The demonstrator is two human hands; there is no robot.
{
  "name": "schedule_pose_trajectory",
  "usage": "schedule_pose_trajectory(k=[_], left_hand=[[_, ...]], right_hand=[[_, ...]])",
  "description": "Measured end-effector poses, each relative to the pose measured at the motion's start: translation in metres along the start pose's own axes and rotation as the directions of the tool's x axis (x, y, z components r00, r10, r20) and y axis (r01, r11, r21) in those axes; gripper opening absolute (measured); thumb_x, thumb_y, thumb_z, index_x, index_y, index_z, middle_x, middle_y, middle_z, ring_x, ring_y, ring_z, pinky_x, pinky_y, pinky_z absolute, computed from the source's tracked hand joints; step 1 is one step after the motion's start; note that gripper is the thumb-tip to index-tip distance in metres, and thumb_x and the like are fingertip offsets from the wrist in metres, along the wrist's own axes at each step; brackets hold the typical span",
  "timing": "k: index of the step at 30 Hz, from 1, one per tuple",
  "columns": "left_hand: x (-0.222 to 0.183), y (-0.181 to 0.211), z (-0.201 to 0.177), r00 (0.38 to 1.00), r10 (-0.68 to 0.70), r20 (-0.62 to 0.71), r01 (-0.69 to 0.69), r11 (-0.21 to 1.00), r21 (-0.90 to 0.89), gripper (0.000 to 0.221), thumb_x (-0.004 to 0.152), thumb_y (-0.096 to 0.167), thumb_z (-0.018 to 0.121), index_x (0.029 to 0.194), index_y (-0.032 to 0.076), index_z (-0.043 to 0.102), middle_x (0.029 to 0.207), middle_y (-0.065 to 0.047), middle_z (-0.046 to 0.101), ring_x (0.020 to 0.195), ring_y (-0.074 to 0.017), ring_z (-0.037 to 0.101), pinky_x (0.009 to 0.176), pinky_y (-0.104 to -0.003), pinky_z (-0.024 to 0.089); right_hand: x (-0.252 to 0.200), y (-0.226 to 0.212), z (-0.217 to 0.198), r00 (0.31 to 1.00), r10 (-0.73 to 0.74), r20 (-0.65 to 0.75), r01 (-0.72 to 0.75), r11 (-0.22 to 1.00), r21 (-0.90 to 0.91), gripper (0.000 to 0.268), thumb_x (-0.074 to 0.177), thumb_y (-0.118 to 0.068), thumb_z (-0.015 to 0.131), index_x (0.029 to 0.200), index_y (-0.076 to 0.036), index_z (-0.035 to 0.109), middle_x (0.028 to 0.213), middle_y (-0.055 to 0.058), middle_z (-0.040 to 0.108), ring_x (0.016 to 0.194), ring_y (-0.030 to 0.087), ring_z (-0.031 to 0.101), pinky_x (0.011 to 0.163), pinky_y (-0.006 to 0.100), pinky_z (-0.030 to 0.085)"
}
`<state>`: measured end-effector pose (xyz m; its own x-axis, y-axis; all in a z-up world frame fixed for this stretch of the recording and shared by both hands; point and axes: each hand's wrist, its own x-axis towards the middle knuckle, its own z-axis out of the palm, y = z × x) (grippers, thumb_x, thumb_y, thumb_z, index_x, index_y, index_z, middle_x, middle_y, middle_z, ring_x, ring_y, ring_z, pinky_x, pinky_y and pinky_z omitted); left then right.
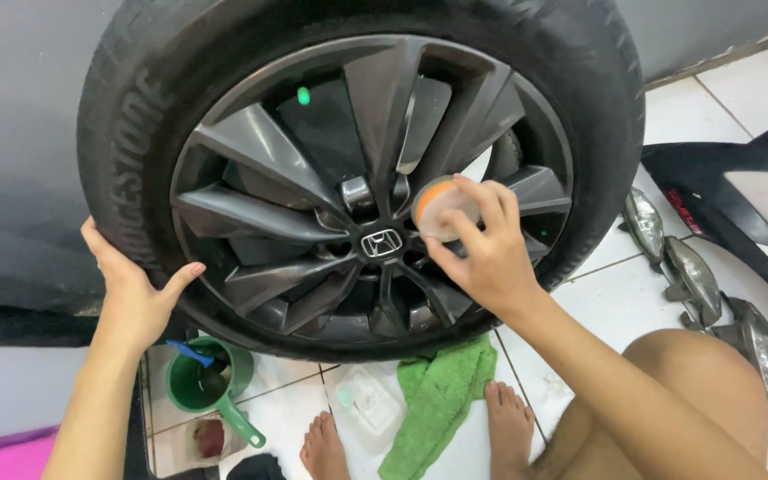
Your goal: The person sits on the floor and scrubs a car wheel with a sponge. They hold the tire with one hand while cleaning the spokes and rim with the other, moving around the wheel to reach different areas.
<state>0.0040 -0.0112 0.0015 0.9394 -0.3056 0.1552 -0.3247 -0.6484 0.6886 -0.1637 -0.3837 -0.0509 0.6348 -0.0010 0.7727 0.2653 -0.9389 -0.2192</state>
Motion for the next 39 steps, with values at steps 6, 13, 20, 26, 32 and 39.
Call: schedule_pose_trajectory(k=[6,13,20,26,32,39], left_hand=[[-0.001,0.009,-0.002,0.996,-0.084,0.013,0.084,0.996,-0.001,0.105,0.079,0.016,0.08,0.149,0.008,0.001,0.159,-0.025,0.015,0.148,-0.0411,0.018,0.121,-0.055,0.021],[0.0,0.008,-0.002,0.998,-0.055,0.01,0.055,0.998,-0.007,0.107,0.078,0.017,0.079,0.149,0.004,0.001,0.157,-0.026,0.013,0.149,-0.0402,0.02,0.123,-0.052,0.02],[0.003,0.012,0.0,0.997,-0.081,0.002,0.081,0.996,-0.022,0.106,0.076,0.016,0.079,0.149,0.006,0.002,0.156,-0.027,0.015,0.146,-0.0411,0.024,0.12,-0.053,0.025],[0.001,0.01,0.0,0.997,-0.075,-0.008,0.075,0.997,-0.023,0.107,0.076,0.014,0.079,0.149,0.005,0.001,0.155,-0.027,0.015,0.147,-0.0397,0.024,0.121,-0.05,0.023],[0.002,0.01,0.003,0.999,-0.051,-0.014,0.051,0.999,-0.016,0.105,0.076,0.012,0.078,0.148,0.003,0.002,0.154,-0.025,0.014,0.146,-0.0382,0.026,0.12,-0.047,0.022],[0.002,0.013,0.003,0.994,-0.107,0.0,0.107,0.994,0.003,0.108,0.076,0.011,0.079,0.149,0.004,-0.001,0.155,-0.027,0.017,0.146,-0.0402,0.026,0.12,-0.049,0.024]], right_hand=[[0.018,0.014,-0.008,0.981,0.136,-0.138,-0.133,0.99,0.036,0.043,0.089,-0.013,0.091,0.119,-0.004,0.061,0.14,0.02,0.052,0.117,0.039,0.054,0.102,0.049,0.045],[0.033,0.025,-0.016,0.983,-0.001,-0.181,-0.011,0.998,-0.068,0.035,0.092,-0.014,0.092,0.116,-0.004,0.068,0.139,0.022,0.055,0.112,0.042,0.056,0.099,0.051,0.049],[0.035,0.028,-0.024,0.987,0.024,-0.157,-0.036,0.997,-0.072,0.034,0.091,-0.015,0.091,0.116,-0.006,0.069,0.137,0.022,0.055,0.109,0.039,0.053,0.098,0.049,0.05],[0.032,0.034,-0.028,0.973,0.026,-0.229,-0.053,0.992,-0.113,0.033,0.092,-0.013,0.092,0.117,-0.007,0.071,0.142,0.019,0.054,0.111,0.039,0.052,0.094,0.046,0.05],[0.029,0.053,-0.037,0.967,0.004,-0.253,-0.052,0.982,-0.181,0.03,0.093,-0.012,0.092,0.114,-0.006,0.072,0.144,0.023,0.055,0.111,0.042,0.052,0.098,0.049,0.051],[0.007,0.054,-0.041,0.976,0.091,-0.2,-0.135,0.965,-0.223,0.031,0.09,-0.011,0.091,0.114,-0.008,0.071,0.144,0.021,0.054,0.114,0.042,0.049,0.098,0.049,0.05]])
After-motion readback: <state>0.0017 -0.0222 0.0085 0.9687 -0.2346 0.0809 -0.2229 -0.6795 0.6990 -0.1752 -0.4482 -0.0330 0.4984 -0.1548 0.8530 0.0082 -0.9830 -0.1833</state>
